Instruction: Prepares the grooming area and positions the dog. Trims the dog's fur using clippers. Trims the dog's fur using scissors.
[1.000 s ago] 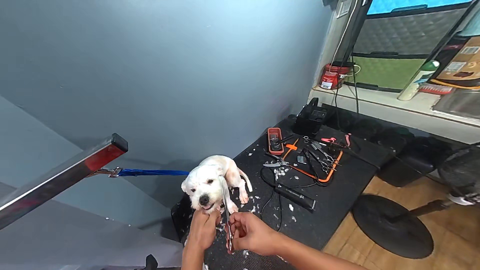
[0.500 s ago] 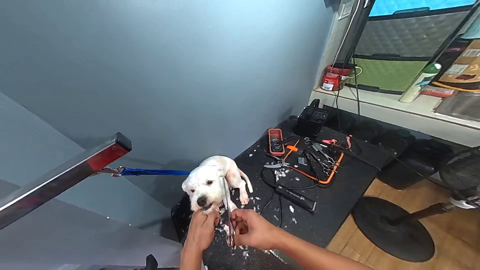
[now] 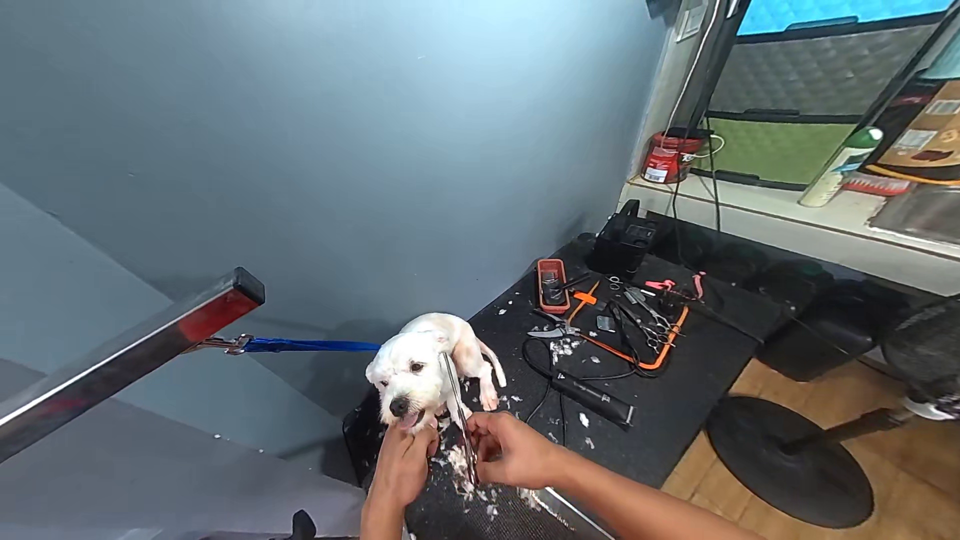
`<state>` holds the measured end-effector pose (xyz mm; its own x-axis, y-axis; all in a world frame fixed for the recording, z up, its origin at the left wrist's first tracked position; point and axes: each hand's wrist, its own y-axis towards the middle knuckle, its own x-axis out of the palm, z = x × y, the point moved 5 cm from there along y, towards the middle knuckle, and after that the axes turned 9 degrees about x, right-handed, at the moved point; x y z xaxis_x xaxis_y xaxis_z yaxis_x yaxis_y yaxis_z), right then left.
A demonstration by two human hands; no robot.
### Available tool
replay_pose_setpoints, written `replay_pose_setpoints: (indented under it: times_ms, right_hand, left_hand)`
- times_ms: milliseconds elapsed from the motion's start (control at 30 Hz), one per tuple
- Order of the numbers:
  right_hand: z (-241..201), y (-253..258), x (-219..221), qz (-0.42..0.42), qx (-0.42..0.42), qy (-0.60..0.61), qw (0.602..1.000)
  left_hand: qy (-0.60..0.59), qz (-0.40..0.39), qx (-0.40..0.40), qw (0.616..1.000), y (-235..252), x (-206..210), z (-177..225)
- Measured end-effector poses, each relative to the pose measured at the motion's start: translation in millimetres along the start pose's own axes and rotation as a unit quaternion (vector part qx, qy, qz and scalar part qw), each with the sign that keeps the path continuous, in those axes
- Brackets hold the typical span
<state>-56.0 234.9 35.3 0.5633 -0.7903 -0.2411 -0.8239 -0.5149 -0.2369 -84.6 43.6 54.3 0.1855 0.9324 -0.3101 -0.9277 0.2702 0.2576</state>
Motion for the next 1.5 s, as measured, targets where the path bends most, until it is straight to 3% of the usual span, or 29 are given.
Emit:
replay_pose_setpoints:
  times_ms: [200,500,767,1100,1500]
  right_hand:
    - [3,2,0,0.002,0.010,-0.011,1.000]
    - [1,8,14,0.070,0.006,-0.061,0.996]
    - [2,14,6,0.074,0.023,-0.103,0.992]
    - [3,19,-1,0.093,0.037,-0.148,0.984]
    - [5,23,2,0.095,0.001,-0.111,0.989]
  left_hand:
    - [0.029,0.000,-0.026,0.999,-3,-2,-5]
    - [0.001,-0.001,0.022,1.000,1,-1,-3]
    - [-0.010,-0.004,0.030,0.999,1,-1,-3]
    - [0.006,-0.001,0.000,1.000,-5,-1,-6]
    - [0.003,-0.003,0.029,1.000,2,-1,4]
